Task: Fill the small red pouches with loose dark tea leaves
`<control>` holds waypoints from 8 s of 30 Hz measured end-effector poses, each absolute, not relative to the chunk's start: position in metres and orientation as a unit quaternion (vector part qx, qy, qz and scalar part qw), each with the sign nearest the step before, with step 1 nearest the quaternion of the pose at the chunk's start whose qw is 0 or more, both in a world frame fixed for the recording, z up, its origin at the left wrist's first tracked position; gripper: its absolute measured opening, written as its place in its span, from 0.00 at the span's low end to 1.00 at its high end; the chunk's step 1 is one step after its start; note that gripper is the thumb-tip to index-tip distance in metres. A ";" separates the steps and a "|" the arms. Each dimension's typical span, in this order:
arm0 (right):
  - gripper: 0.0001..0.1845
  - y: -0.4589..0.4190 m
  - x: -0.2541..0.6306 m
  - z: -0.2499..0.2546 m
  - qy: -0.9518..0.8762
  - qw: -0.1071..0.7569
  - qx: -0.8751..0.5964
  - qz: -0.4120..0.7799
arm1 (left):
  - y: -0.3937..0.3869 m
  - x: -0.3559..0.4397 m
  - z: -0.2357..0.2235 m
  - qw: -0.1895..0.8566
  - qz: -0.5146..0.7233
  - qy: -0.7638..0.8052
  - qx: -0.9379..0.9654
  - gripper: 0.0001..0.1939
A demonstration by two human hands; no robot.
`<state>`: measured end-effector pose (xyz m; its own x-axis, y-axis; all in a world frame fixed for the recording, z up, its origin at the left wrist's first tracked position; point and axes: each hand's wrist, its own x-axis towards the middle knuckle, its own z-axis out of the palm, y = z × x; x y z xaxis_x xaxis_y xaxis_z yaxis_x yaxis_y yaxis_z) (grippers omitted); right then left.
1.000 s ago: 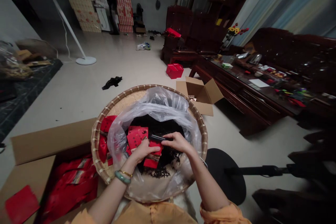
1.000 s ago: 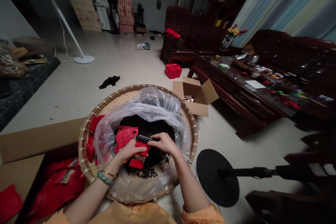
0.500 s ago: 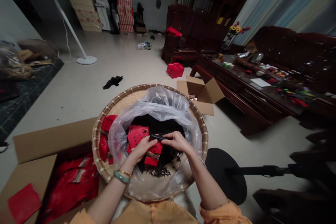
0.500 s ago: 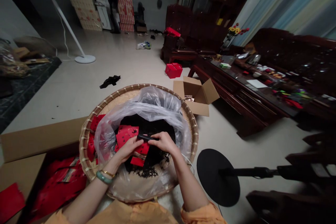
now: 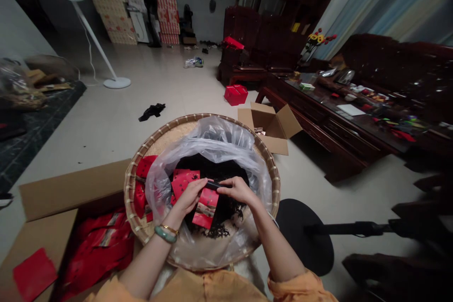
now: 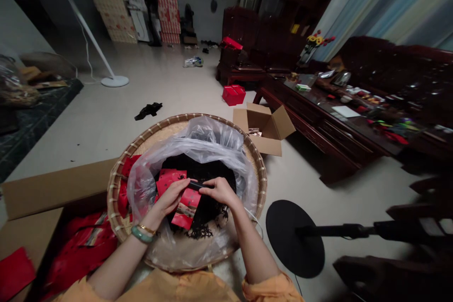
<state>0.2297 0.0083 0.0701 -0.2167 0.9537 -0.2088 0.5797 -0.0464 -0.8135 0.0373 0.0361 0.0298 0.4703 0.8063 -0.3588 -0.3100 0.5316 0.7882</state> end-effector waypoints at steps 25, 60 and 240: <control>0.20 0.011 0.227 0.070 -0.652 0.231 -0.588 0.419 | 0.044 0.034 0.028 0.776 0.354 0.375 0.363 0.18; 0.15 0.012 0.216 0.068 -0.689 0.215 -0.604 0.337 | 0.038 0.042 0.038 0.781 0.356 0.377 0.349 0.17; 0.48 -0.010 0.214 -0.038 -0.685 0.199 -0.685 0.150 | 0.046 -0.005 0.017 0.148 0.346 0.531 0.759 0.28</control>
<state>0.2137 -0.0096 -0.0376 0.0171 0.9975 0.0678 0.8780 0.0175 -0.4783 -0.0049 0.0462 0.0175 0.1968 0.9087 0.3682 0.7045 -0.3922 0.5915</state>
